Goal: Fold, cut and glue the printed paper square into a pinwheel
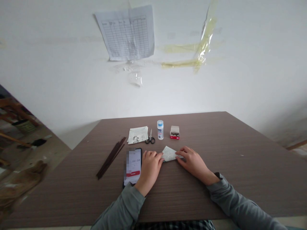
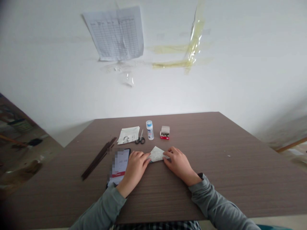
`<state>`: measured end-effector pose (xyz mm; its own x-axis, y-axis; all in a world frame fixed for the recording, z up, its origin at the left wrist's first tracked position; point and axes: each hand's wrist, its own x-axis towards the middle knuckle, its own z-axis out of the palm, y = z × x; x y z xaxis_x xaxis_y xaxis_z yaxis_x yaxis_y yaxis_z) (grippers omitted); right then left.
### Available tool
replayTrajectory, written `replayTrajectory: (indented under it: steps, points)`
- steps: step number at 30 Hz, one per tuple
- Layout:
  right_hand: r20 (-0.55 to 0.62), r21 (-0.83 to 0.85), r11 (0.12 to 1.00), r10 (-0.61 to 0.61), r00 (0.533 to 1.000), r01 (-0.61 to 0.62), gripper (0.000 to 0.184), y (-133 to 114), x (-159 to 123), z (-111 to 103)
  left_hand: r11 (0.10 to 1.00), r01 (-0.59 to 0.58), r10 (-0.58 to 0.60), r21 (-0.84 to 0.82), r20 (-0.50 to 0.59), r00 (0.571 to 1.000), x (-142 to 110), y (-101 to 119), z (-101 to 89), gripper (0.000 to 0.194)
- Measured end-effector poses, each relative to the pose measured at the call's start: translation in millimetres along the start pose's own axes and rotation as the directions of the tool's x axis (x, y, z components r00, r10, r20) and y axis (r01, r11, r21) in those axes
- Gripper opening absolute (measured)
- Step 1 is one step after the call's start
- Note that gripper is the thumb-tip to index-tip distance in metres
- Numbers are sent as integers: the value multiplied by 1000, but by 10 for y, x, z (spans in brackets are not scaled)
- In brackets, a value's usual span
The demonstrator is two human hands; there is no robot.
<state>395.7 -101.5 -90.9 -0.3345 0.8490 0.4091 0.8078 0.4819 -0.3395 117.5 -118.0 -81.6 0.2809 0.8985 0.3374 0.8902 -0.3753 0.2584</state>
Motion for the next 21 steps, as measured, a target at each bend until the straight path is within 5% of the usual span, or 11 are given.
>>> replayTrajectory:
  steps: [21]
  points:
    - [15,30,999,25,1000,-25,30,-105,25,-65,995,96,-96,27,-14,995,0,110,-42,26]
